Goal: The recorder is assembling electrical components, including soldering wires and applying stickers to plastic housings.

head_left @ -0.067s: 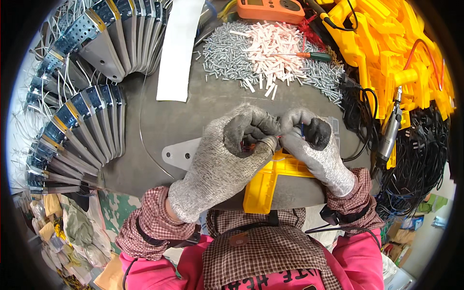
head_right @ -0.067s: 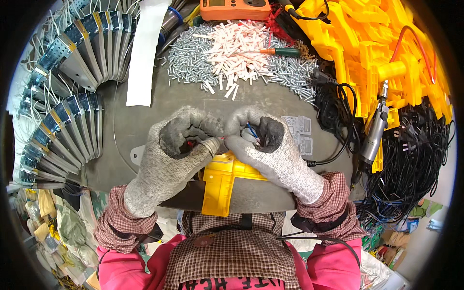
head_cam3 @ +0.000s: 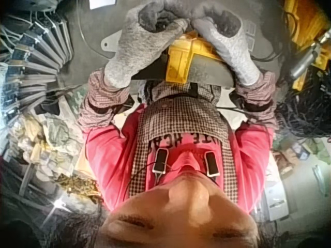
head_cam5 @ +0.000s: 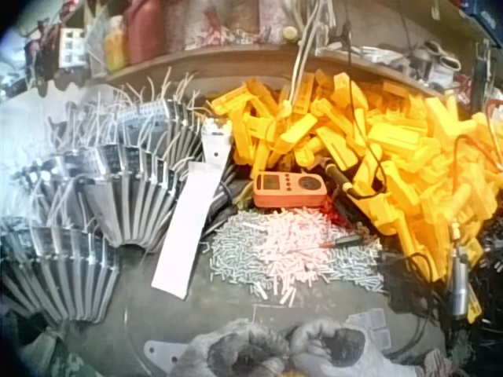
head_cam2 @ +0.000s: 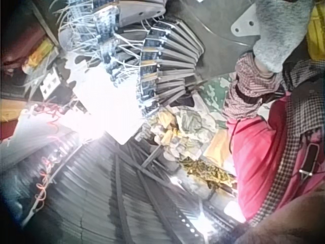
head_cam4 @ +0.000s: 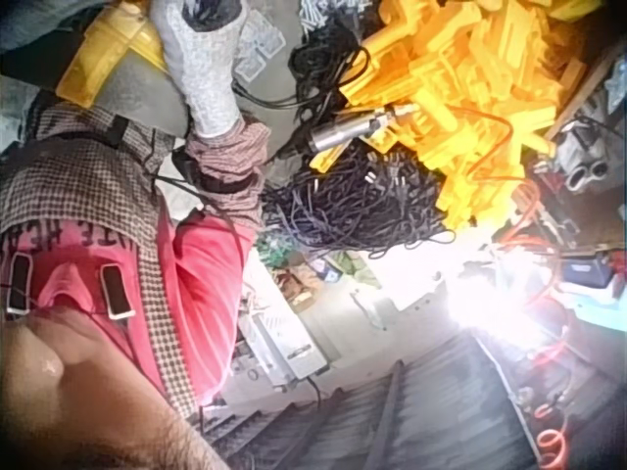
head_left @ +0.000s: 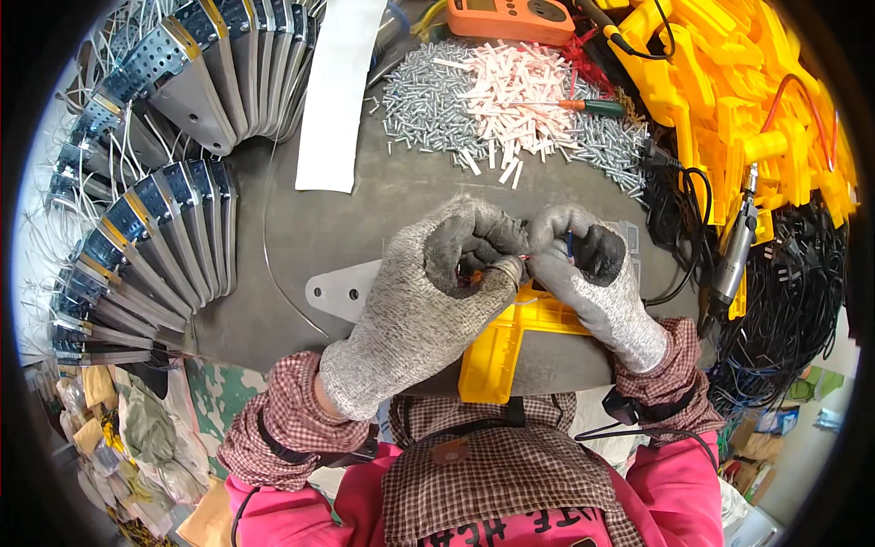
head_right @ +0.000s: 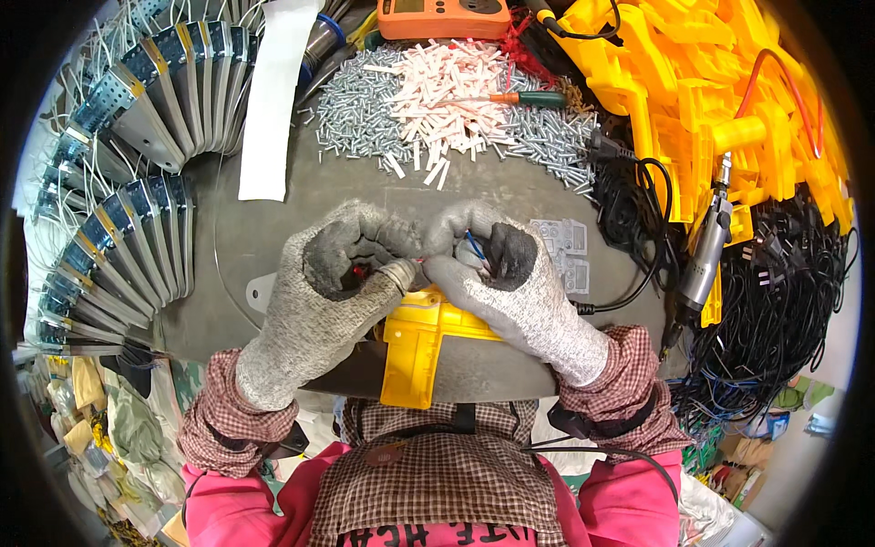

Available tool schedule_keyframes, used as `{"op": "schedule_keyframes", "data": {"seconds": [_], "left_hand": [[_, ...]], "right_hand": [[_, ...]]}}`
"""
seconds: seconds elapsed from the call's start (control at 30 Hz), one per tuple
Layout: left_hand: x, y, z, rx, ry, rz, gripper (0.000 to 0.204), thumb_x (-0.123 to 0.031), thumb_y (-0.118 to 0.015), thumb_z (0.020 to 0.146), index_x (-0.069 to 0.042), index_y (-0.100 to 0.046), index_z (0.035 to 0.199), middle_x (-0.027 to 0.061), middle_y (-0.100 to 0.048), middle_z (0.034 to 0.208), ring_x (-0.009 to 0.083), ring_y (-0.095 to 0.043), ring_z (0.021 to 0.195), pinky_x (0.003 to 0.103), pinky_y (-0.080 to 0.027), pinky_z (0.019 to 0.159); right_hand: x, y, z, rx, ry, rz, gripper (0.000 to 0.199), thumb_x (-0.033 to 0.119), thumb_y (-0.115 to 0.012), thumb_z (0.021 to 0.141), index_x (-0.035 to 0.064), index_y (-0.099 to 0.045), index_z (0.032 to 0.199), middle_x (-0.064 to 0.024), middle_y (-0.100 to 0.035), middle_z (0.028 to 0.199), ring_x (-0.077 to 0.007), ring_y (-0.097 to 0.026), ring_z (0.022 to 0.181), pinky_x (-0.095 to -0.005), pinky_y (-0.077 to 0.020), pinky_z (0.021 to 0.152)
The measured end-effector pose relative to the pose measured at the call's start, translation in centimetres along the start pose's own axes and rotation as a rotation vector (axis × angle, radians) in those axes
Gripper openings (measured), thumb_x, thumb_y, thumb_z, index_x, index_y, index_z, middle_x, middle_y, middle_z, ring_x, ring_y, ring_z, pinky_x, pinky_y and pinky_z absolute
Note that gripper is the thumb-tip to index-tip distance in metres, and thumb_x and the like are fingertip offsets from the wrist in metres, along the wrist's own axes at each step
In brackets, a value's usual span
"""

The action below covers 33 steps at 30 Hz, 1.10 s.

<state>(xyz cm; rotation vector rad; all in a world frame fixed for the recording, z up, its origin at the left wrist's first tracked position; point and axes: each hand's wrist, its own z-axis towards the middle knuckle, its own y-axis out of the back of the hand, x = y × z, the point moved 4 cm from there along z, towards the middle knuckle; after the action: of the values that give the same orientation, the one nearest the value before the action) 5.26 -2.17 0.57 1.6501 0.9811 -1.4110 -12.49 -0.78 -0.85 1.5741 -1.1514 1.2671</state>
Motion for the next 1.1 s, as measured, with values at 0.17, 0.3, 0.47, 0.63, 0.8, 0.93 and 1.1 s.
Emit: {"op": "schedule_keyframes", "data": {"seconds": [0.17,0.3,0.47,0.63,0.8,0.93,1.1], "left_hand": [[-0.2,-0.2,-0.1,-0.029,0.01,-0.086,0.018,0.003,-0.066,0.09,0.001,-0.061,0.107,0.0067,-0.066,0.103,0.0115,-0.064,0.095,0.026,-0.052,0.087],[-0.7,-0.4,-0.9,-0.02,-0.307,0.289,0.021,0.008,-0.064,0.087,0.0,-0.061,0.106,0.0068,-0.065,0.099,0.0133,-0.062,0.096,0.027,-0.051,0.09],[-2.3,-0.4,-1.7,-0.011,-0.455,0.597,0.029,0.004,-0.067,0.082,-0.004,-0.056,0.108,0.0062,-0.059,0.098,0.017,-0.061,0.097,0.03,-0.051,0.09],[-1.4,1.1,-0.3,0.198,0.248,-0.31,0.03,0.0,-0.064,0.089,-0.002,-0.049,0.115,0.0031,-0.059,0.095,0.009,-0.06,0.09,0.026,-0.053,0.084],[-1.1,0.5,-1.3,0.032,-0.64,0.827,0.019,-0.014,-0.071,0.09,-0.008,-0.062,0.106,0.0073,-0.063,0.103,0.0274,-0.064,0.098,0.039,-0.043,0.103],[0.2,0.1,-1.1,0.021,-0.314,0.151,0.017,-0.014,-0.068,0.09,-0.011,-0.063,0.106,0.0045,-0.066,0.098,0.0276,-0.063,0.103,0.044,-0.039,0.105],[-2.2,-0.4,-0.7,-0.031,-0.707,0.731,0.043,-0.003,-0.066,0.083,-0.008,-0.05,0.122,0.0049,-0.06,0.094,0.0247,-0.061,0.09,0.045,-0.047,0.093]], "right_hand": [[0.1,-0.5,-0.2,-0.055,0.059,0.058,0.012,0.003,-0.064,0.092,0.0028,-0.061,0.103,0.0032,-0.061,0.096,-0.0038,-0.055,0.086,-0.02,-0.0465,0.075],[0.4,-0.3,0.3,0.021,0.06,-0.128,0.011,0.002,-0.062,0.091,0.0025,-0.061,0.102,0.0007,-0.062,0.093,-0.0065,-0.056,0.086,-0.0233,-0.0476,0.075],[-0.1,-1.2,0.1,-0.019,0.083,-0.138,0.01,0.0,-0.061,0.085,0.0037,-0.061,0.094,-0.0035,-0.059,0.084,-0.0108,-0.056,0.076,-0.0271,-0.0474,0.069],[0.8,-1.7,-0.3,-0.107,0.489,-0.397,0.014,-0.004,-0.063,0.08,0.005,-0.059,0.09,-0.0053,-0.057,0.081,-0.013,-0.055,0.07,-0.0279,-0.0459,0.064],[0.2,-1.4,-0.6,-0.011,-0.192,0.028,0.01,0.003,-0.058,0.091,0.0053,-0.057,0.1,0.0014,-0.055,0.087,-0.007,-0.051,0.082,-0.0241,-0.0432,0.077],[1.3,-1.4,-0.4,-0.017,0.538,-0.412,0.014,-0.003,-0.063,0.084,0.0065,-0.059,0.092,-0.0016,-0.057,0.081,-0.0118,-0.053,0.072,-0.0278,-0.0458,0.067],[0.8,-0.7,-0.3,-0.167,0.204,-0.202,0.016,-0.003,-0.069,0.081,0.0053,-0.06,0.09,-0.003,-0.058,0.081,-0.0062,-0.051,0.067,-0.0247,-0.0432,0.059]]}}
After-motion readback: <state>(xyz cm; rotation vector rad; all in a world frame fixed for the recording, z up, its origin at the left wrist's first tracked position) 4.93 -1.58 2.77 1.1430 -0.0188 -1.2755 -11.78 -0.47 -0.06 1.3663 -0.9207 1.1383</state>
